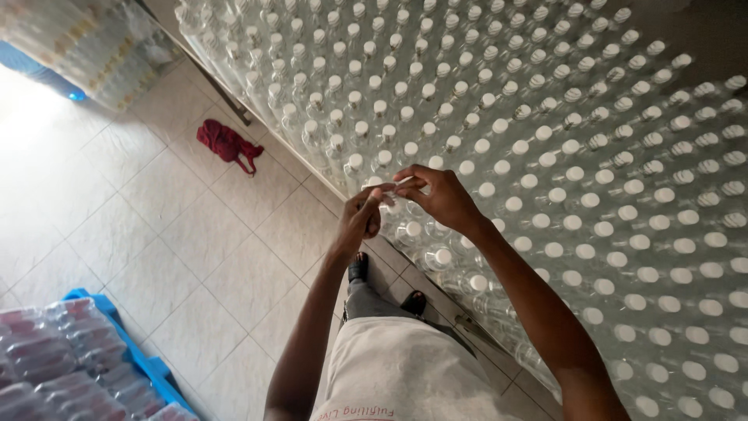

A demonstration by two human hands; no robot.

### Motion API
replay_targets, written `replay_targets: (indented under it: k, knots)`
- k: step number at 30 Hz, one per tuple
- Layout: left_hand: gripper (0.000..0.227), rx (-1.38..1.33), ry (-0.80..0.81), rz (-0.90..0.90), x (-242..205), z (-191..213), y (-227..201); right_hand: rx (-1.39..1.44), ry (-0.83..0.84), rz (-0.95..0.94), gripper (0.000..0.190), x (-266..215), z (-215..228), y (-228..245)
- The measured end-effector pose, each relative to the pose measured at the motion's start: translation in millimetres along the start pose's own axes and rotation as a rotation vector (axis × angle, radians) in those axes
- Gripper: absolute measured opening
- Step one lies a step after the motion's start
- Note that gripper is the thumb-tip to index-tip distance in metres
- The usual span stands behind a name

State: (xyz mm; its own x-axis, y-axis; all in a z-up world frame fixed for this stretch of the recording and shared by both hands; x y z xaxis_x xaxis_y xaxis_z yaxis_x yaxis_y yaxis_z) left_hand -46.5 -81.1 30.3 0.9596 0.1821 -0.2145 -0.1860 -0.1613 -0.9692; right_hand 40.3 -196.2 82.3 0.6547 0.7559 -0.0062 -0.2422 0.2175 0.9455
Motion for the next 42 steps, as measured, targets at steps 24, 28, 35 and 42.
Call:
replay_targets:
  k: [24,28,35,42]
  knots:
    - [0.015,0.449,-0.417,-0.303,24.4,64.3,33.7,-0.402,-0.038,0.369,0.025,30.9,-50.3,-31.8]
    - [0.014,0.453,-0.393,-0.352,27.3,66.2,32.6,-0.49,-0.03,0.379,0.025,35.7,-54.7,-54.2]
    - [0.016,0.516,-0.397,-0.468,19.9,61.0,17.1,-0.575,-0.06,0.419,0.024,34.6,-56.7,-56.2]
    - [0.018,0.554,-0.374,-0.444,33.1,65.7,31.6,-0.629,-0.05,0.382,0.023,37.5,-61.8,-58.1]
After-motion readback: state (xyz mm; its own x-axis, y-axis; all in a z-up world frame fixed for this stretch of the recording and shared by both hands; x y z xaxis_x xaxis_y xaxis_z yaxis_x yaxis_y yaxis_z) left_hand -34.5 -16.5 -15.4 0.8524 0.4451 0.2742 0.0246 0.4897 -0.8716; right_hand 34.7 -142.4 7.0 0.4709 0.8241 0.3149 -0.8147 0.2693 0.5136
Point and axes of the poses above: each hand's wrist, its own x-axis towards the middle knuckle, its own z-axis out of the back of the hand, y = z × x, the point moved 9 cm from there along x, towards the middle knuckle, and after that the axes turned 11 degrees about x, right-handed, at the moved point
